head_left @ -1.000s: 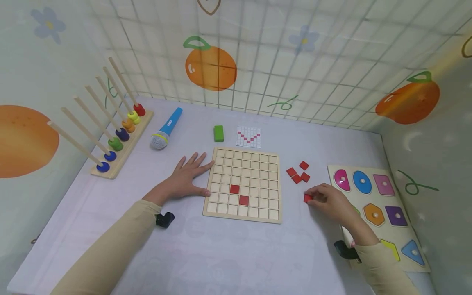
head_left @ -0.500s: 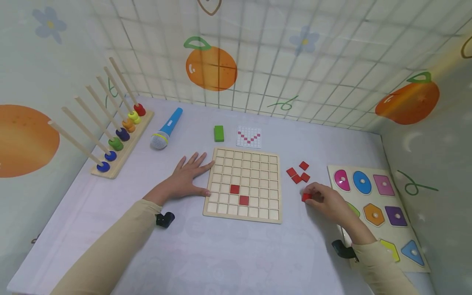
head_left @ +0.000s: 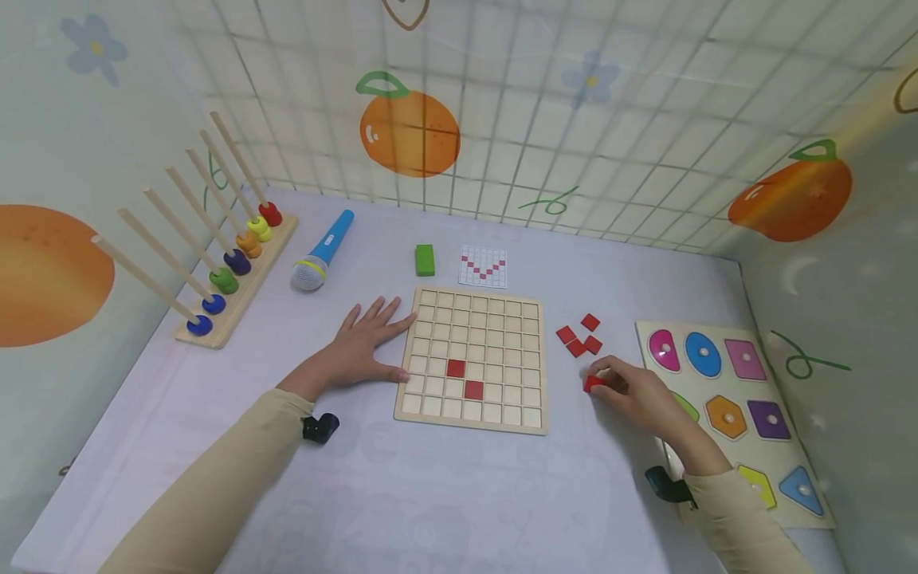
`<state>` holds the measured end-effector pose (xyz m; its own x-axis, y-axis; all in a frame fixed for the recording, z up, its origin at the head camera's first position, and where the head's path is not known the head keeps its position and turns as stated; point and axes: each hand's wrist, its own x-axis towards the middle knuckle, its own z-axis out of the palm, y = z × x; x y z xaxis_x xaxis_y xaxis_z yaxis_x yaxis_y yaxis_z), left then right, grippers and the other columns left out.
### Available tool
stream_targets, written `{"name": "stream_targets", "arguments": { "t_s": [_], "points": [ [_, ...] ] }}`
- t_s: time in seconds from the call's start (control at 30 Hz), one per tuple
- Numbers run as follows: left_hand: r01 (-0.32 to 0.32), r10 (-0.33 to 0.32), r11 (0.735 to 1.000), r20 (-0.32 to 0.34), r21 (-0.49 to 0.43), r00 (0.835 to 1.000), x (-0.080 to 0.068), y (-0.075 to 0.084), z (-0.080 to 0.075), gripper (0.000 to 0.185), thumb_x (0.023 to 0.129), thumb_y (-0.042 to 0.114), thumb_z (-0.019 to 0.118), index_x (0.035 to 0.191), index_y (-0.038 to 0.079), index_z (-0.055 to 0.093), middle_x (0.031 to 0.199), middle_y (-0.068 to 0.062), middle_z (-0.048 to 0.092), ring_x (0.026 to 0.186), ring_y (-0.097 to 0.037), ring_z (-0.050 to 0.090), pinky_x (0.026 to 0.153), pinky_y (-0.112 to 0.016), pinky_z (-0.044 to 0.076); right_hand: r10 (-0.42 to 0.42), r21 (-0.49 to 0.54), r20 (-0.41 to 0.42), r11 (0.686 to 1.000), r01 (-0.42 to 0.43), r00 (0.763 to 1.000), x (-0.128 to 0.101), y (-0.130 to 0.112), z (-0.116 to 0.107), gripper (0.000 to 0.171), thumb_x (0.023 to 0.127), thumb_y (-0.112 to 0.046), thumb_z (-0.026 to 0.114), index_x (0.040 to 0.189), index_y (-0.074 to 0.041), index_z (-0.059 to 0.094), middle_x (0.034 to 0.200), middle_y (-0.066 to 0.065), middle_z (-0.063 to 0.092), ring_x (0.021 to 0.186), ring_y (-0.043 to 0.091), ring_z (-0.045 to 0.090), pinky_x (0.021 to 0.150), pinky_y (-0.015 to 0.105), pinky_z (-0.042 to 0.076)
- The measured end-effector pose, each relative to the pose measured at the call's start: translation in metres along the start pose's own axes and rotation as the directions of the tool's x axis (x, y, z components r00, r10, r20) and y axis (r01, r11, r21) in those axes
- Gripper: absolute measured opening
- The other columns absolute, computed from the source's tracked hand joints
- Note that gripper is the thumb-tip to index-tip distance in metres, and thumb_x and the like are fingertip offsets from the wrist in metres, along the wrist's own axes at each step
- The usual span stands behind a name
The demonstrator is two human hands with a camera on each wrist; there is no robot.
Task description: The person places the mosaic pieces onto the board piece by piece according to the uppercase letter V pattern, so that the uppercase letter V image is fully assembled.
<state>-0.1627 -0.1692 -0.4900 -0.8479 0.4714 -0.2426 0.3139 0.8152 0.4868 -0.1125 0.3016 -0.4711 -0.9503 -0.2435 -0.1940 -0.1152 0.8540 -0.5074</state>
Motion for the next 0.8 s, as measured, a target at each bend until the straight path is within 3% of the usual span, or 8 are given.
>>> {"name": "stream_targets", "arguments": {
  "t_s": [0.2,0.63,0.8],
  "points": [
    [-0.003,0.003,1.0,-0.002,0.0,1.0,0.0,-0.002,0.001,0.107,0.078,0.067,0.076,0.163,0.026,0.026,0.172,-0.007,0.003,0.157,-0.032,-0.009,0.123,-0.054,-0.012,-0.014,0.012,0.0,1.0,0.014,1.0,0.0,-0.004,-0.001,0.032,0.092,-0.015,0.077,0.121,-0.019,0.065,0.107,0.007,0.071,0.099,0.029,0.066,0.085,0.045,0.061],
    [-0.003,0.003,1.0,-0.002,0.009,1.0,0.001,-0.002,0.001,0.107,0.078,0.067,0.076,0.163,0.026,0.025,0.172,-0.007,0.002,0.156,-0.031,-0.01,0.123,-0.053,-0.013,-0.083,0.014,-0.042,0.996,0.084,0.996,0.01,-0.017,0.001,0.034,0.092,-0.012,0.076,0.125,-0.014,0.068,0.104,0.004,0.071,0.09,0.021,0.065,0.078,0.032,0.059],
    [-0.004,0.004,1.0,-0.003,0.005,1.0,0.0,-0.001,0.001,0.106,0.079,0.066,0.076,0.163,0.026,0.025,0.172,-0.007,0.002,0.156,-0.031,-0.01,0.123,-0.053,-0.013,-0.085,0.032,-0.064,0.996,0.087,0.994,0.016,-0.022,0.005,0.033,0.092,-0.011,0.077,0.123,-0.015,0.067,0.103,0.004,0.072,0.09,0.021,0.066,0.081,0.035,0.06]
  ]
}}
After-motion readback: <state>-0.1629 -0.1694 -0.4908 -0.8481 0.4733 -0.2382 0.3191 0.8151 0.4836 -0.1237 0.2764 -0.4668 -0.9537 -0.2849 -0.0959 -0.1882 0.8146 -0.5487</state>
